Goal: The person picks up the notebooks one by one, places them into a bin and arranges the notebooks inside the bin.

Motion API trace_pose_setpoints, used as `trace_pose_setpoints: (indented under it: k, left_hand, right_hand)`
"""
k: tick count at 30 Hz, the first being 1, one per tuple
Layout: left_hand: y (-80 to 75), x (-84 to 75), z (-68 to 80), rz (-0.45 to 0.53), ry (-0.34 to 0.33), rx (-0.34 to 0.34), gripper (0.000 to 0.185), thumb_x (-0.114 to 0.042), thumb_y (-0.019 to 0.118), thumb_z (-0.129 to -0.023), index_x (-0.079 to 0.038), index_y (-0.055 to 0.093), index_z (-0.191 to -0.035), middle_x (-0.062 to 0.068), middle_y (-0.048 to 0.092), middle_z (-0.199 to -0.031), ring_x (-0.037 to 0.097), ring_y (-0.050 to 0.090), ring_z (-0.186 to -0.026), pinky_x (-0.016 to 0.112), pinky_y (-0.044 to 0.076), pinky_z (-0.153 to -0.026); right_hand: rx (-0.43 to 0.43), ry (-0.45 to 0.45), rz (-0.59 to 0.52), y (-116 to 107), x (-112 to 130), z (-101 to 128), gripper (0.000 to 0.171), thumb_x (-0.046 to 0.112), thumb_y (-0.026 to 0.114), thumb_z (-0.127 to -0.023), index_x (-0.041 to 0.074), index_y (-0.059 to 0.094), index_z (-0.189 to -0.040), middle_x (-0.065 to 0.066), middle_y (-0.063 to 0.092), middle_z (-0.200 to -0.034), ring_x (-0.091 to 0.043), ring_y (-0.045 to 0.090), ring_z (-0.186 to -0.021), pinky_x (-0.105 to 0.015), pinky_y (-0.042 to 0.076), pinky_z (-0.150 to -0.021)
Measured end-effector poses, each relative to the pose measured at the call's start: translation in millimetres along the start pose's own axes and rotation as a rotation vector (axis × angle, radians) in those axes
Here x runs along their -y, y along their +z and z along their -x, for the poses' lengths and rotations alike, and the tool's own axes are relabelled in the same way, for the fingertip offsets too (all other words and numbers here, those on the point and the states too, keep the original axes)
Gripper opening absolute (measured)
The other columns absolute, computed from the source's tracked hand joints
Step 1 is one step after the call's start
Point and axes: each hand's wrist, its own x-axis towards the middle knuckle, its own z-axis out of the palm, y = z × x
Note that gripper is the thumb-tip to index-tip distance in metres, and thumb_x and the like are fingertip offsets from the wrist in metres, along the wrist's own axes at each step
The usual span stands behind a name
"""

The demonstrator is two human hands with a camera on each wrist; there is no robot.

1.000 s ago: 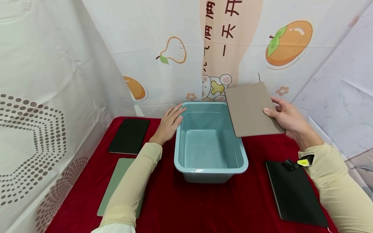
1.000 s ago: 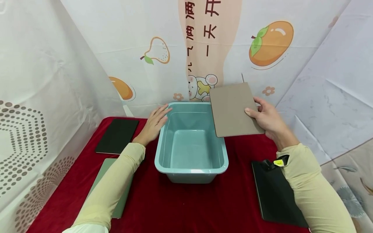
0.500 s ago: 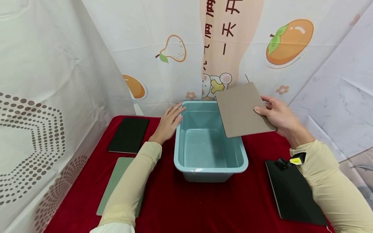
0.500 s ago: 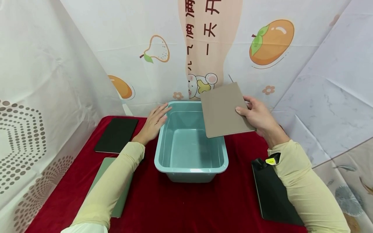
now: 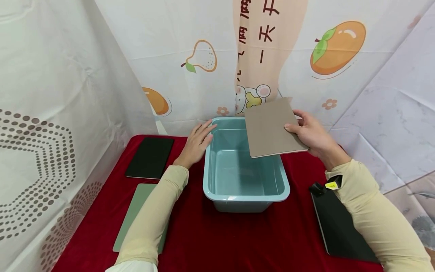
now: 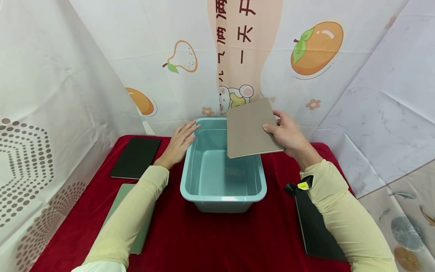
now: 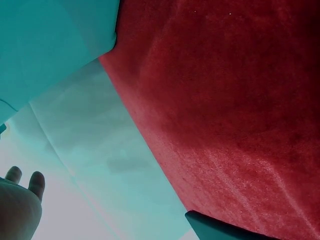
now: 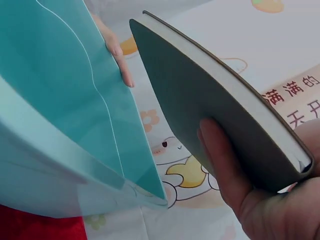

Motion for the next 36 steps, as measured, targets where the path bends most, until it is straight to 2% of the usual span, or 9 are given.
trace_pose_setpoints:
  k: [6, 9, 19, 29, 32, 36]
  left_hand:
    - [0.0, 0.0, 0.0, -0.002, 0.010, -0.005, 0.051, -0.052, 0.029, -0.109, -0.037, 0.039, -0.157, -0.012, 0.023, -0.170, 0.032, 0.015, -0.159, 0.056, 0.011, -0.128]
    - [-0.2, -0.8, 0.0, -0.005, 0.009, -0.007, 0.051, -0.051, 0.029, -0.110, -0.036, 0.039, -0.157, -0.012, 0.023, -0.170, 0.031, 0.015, -0.159, 0.056, 0.012, -0.128]
    - [-0.5, -1.2, -0.1, 0.005, 0.003, -0.001, 0.050, -0.051, 0.030, -0.109, -0.038, 0.038, -0.157, -0.013, 0.022, -0.170, 0.032, 0.015, -0.159, 0.058, 0.012, -0.128]
    - [-1.9, 0.8, 1.1, 0.001, -0.010, -0.009, 0.050, -0.053, 0.029, -0.109, -0.042, 0.036, -0.157, -0.016, 0.021, -0.170, 0.031, 0.014, -0.159, 0.059, 0.012, -0.127]
    - [-1.2, 0.2, 1.4, -0.002, -0.015, -0.008, 0.050, -0.053, 0.029, -0.109, -0.042, 0.037, -0.157, -0.017, 0.021, -0.169, 0.028, 0.013, -0.159, 0.060, 0.013, -0.127]
    - [0.1, -1.1, 0.5, -0.002, -0.007, -0.008, 0.049, -0.050, 0.030, -0.110, -0.039, 0.038, -0.157, -0.016, 0.022, -0.170, 0.023, 0.012, -0.160, 0.057, 0.012, -0.128]
  right_hand:
    - [0.009, 0.014, 0.027, 10.2, 3.3, -4.4, 0.066, 0.018, 0.049, -0.106, 0.012, 0.016, -0.163, -0.020, 0.054, -0.130, -0.008, 0.071, -0.083, -0.029, 0.061, -0.071]
    - [0.017, 0.023, 0.037, 14.6, 4.3, -7.0, 0.069, 0.018, 0.048, -0.106, 0.014, 0.012, -0.164, -0.025, 0.049, -0.137, -0.007, 0.069, -0.084, -0.028, 0.061, -0.072]
    - [0.034, 0.074, 0.041, 28.0, 8.3, -14.1, 0.079, 0.016, 0.048, -0.102, 0.013, 0.000, -0.165, -0.027, 0.045, -0.141, -0.008, 0.069, -0.080, -0.029, 0.061, -0.067]
    - [0.059, 0.094, 0.013, 38.0, 11.9, -24.3, 0.078, 0.016, 0.047, -0.099, 0.012, 0.003, -0.163, -0.027, 0.051, -0.136, -0.012, 0.072, -0.073, -0.033, 0.062, -0.064]
    - [0.079, 0.106, -0.005, 42.1, 9.4, -27.2, 0.077, 0.015, 0.047, -0.099, 0.013, 0.004, -0.162, -0.026, 0.049, -0.138, -0.014, 0.072, -0.077, -0.035, 0.062, -0.067]
    - [0.120, 0.110, -0.022, 48.6, 7.0, -30.2, 0.073, 0.013, 0.047, -0.098, 0.012, 0.008, -0.160, -0.025, 0.046, -0.143, -0.024, 0.069, -0.097, -0.037, 0.062, -0.075]
